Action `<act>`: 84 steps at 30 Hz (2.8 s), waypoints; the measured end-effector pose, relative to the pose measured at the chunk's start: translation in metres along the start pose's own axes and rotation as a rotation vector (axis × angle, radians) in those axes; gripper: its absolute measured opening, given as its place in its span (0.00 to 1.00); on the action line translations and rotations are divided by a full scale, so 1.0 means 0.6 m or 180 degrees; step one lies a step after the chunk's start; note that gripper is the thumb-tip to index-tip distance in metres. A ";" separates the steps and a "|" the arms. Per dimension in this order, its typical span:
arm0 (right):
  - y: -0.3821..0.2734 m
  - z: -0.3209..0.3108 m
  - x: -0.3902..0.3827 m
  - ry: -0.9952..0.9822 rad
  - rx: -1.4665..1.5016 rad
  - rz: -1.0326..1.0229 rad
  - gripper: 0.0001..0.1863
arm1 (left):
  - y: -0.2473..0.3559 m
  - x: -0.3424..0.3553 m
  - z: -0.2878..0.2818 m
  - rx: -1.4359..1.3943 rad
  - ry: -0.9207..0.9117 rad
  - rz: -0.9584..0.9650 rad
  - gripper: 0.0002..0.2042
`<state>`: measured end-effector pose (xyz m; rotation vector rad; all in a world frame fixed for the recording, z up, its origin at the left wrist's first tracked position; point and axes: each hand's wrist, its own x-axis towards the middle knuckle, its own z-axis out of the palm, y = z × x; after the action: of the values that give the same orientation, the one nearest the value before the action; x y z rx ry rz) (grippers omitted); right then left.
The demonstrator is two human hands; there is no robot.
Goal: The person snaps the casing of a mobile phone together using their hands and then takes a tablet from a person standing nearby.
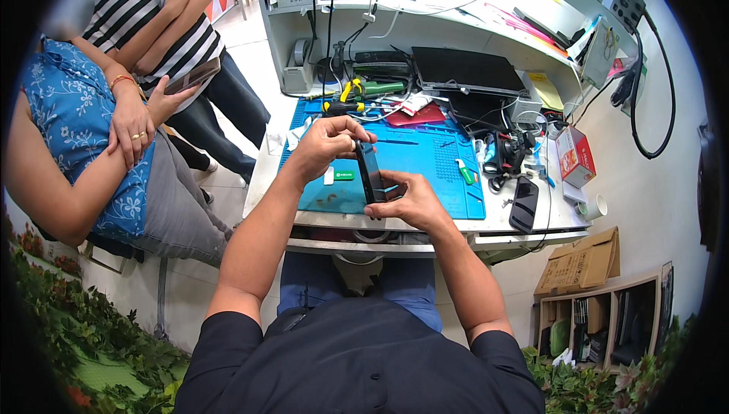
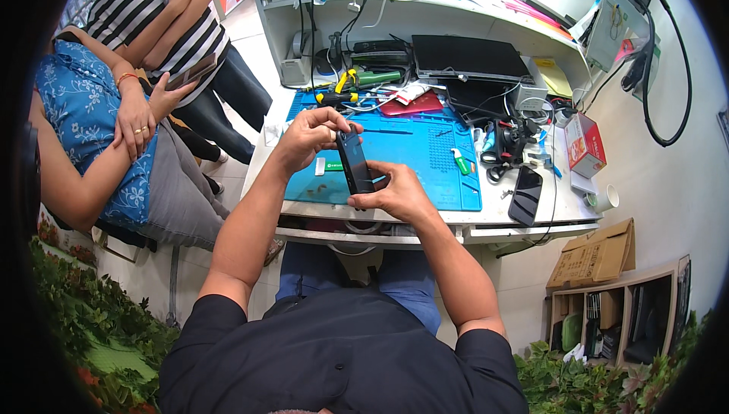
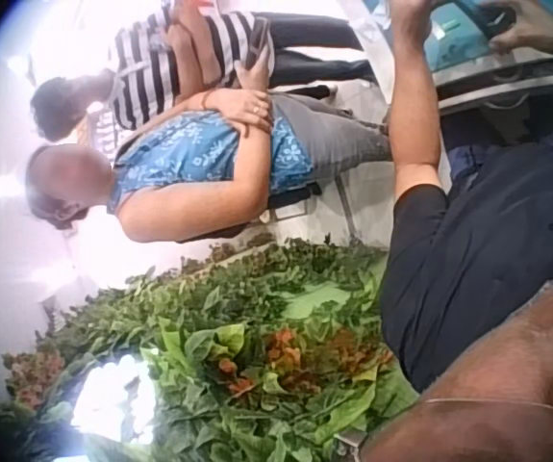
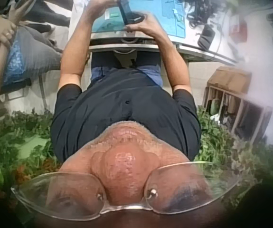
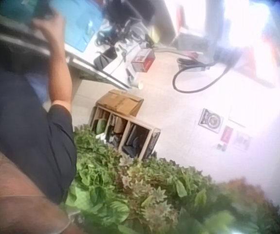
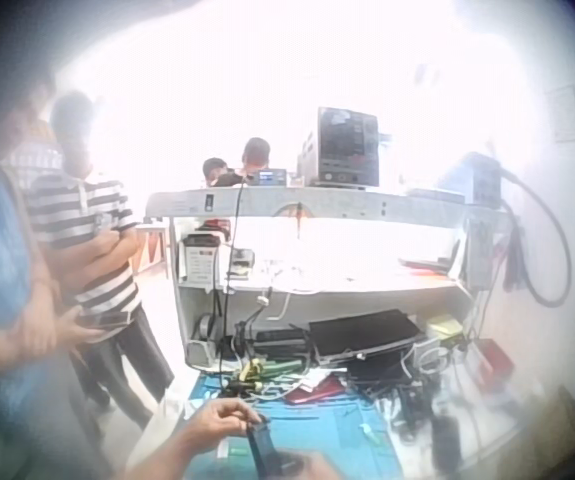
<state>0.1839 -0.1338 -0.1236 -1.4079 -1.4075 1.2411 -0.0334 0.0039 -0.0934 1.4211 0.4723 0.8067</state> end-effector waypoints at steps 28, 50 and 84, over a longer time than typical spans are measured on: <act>0.045 -0.011 -0.002 0.0491 -0.0655 -0.0956 0.51 | -0.009 -0.018 0.002 -0.0567 -0.0533 0.0131 0.17; 0.073 -0.011 0.011 0.0331 0.0033 -0.1383 0.50 | 0.013 -0.011 0.048 -0.0045 -0.0378 0.0069 0.46; 0.082 -0.027 -0.007 -0.0611 0.1647 -0.0922 0.47 | 0.017 -0.033 0.110 0.1910 0.0488 -0.0206 0.40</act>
<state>0.2116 -0.1406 -0.1672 -0.7246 -1.2376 1.4393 -0.0010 -0.0557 -0.0789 1.8866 0.9288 0.7559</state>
